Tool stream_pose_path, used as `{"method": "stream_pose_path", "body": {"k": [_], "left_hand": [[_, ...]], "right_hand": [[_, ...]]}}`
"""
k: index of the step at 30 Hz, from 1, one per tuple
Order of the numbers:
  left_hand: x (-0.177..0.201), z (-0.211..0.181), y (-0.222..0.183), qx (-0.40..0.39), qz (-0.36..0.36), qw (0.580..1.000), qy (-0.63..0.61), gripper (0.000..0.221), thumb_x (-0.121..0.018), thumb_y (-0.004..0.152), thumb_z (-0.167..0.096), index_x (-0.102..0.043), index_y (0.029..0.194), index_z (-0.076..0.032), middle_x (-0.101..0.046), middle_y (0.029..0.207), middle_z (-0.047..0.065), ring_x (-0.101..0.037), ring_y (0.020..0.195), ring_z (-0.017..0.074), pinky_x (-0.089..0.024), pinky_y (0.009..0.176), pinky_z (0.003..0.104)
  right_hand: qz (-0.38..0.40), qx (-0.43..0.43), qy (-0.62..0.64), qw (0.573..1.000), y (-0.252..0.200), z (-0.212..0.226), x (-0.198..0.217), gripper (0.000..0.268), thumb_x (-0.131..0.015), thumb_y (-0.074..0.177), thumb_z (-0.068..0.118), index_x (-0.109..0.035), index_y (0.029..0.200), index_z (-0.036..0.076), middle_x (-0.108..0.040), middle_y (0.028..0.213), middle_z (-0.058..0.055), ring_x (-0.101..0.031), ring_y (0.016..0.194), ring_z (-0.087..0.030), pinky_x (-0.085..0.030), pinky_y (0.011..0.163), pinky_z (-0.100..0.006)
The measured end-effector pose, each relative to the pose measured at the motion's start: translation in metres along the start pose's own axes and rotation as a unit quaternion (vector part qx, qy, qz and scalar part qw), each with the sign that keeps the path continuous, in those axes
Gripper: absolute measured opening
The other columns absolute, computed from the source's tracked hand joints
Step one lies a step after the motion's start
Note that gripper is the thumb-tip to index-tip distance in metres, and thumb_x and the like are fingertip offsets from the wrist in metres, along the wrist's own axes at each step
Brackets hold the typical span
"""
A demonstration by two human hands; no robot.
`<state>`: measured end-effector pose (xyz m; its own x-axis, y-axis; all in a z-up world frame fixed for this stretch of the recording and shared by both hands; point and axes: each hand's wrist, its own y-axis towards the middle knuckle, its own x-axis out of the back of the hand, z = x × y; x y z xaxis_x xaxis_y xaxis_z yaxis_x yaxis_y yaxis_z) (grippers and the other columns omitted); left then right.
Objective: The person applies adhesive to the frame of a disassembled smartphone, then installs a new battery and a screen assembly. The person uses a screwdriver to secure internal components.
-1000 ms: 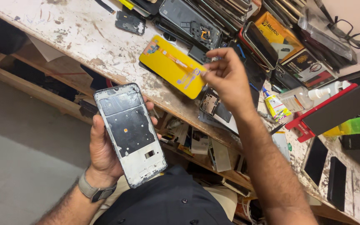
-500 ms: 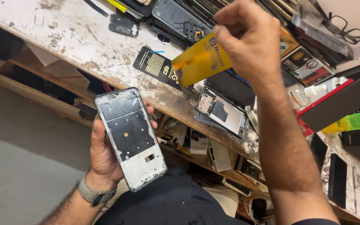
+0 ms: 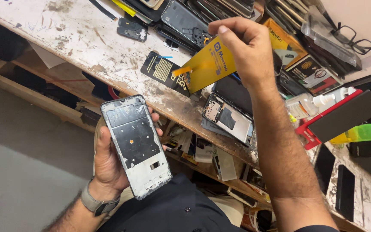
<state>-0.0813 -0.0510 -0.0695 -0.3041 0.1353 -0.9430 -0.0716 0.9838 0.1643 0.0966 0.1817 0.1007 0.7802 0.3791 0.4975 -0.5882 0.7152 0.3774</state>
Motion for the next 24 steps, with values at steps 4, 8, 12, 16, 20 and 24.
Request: {"method": "stream_pose_path", "body": {"k": [4, 8, 12, 16, 20, 24], "left_hand": [[-0.001, 0.002, 0.0, 0.008, -0.003, 1.0, -0.012, 0.098, -0.069, 0.093, -0.063, -0.032, 0.162, -0.005, -0.054, 0.144, 0.024, -0.061, 0.12, 0.0331, -0.057, 0.094, 0.056], [-0.002, 0.001, 0.001, 0.0, -0.004, 1.0, 0.001, 0.099, -0.07, 0.092, -0.064, -0.033, 0.161, -0.003, -0.055, 0.143, 0.024, -0.062, 0.119, 0.0335, -0.058, 0.093, 0.057], [-0.002, 0.0, 0.0, -0.003, -0.001, 1.0, 0.003, 0.101, -0.072, 0.091, -0.064, -0.035, 0.16, -0.001, -0.055, 0.143, 0.023, -0.062, 0.12, 0.0327, -0.058, 0.094, 0.057], [-0.002, 0.001, 0.001, 0.001, -0.003, 1.0, -0.003, 0.101, -0.072, 0.09, -0.064, -0.035, 0.159, -0.001, -0.055, 0.142, 0.023, -0.062, 0.12, 0.0324, -0.058, 0.094, 0.058], [-0.003, 0.001, 0.0, 0.002, -0.005, 1.0, -0.002, 0.101, -0.072, 0.09, -0.064, -0.035, 0.159, -0.002, -0.055, 0.143, 0.022, -0.062, 0.12, 0.0321, -0.057, 0.094, 0.058], [-0.003, 0.0, 0.0, -0.002, -0.007, 1.0, -0.001, 0.101, -0.072, 0.09, -0.064, -0.035, 0.16, -0.003, -0.055, 0.143, 0.022, -0.061, 0.12, 0.0321, -0.057, 0.095, 0.057]], "right_hand": [[0.023, 0.001, 0.135, 0.991, 0.005, -0.01, 0.001, 0.011, -0.065, 0.105, 0.008, -0.063, 0.114, 0.001, -0.074, 0.109, -0.014, -0.075, 0.1, -0.022, -0.062, 0.095, -0.038], [-0.014, -0.017, 0.215, 0.976, 0.007, -0.018, -0.002, 0.012, -0.065, 0.108, 0.013, -0.062, 0.102, 0.003, -0.074, 0.107, -0.015, -0.077, 0.098, -0.026, -0.064, 0.092, -0.041], [-0.057, -0.019, 0.237, 0.97, 0.007, -0.023, -0.006, 0.019, -0.064, 0.107, 0.019, -0.06, 0.096, 0.005, -0.075, 0.107, -0.017, -0.078, 0.095, -0.029, -0.065, 0.086, -0.042], [-0.06, 0.003, 0.239, 0.969, 0.009, -0.029, -0.006, 0.025, -0.063, 0.109, 0.021, -0.06, 0.094, 0.001, -0.074, 0.108, -0.019, -0.078, 0.096, -0.031, -0.065, 0.087, -0.044], [-0.08, 0.011, 0.259, 0.963, 0.009, -0.034, -0.009, 0.035, -0.057, 0.11, 0.028, -0.065, 0.094, -0.002, -0.075, 0.107, -0.021, -0.079, 0.095, -0.032, -0.063, 0.089, -0.044], [-0.055, 0.036, 0.214, 0.975, -0.005, -0.039, -0.015, 0.028, -0.061, 0.109, 0.027, -0.061, 0.12, 0.001, -0.071, 0.124, -0.02, -0.073, 0.115, -0.03, -0.059, 0.104, -0.044]]}}
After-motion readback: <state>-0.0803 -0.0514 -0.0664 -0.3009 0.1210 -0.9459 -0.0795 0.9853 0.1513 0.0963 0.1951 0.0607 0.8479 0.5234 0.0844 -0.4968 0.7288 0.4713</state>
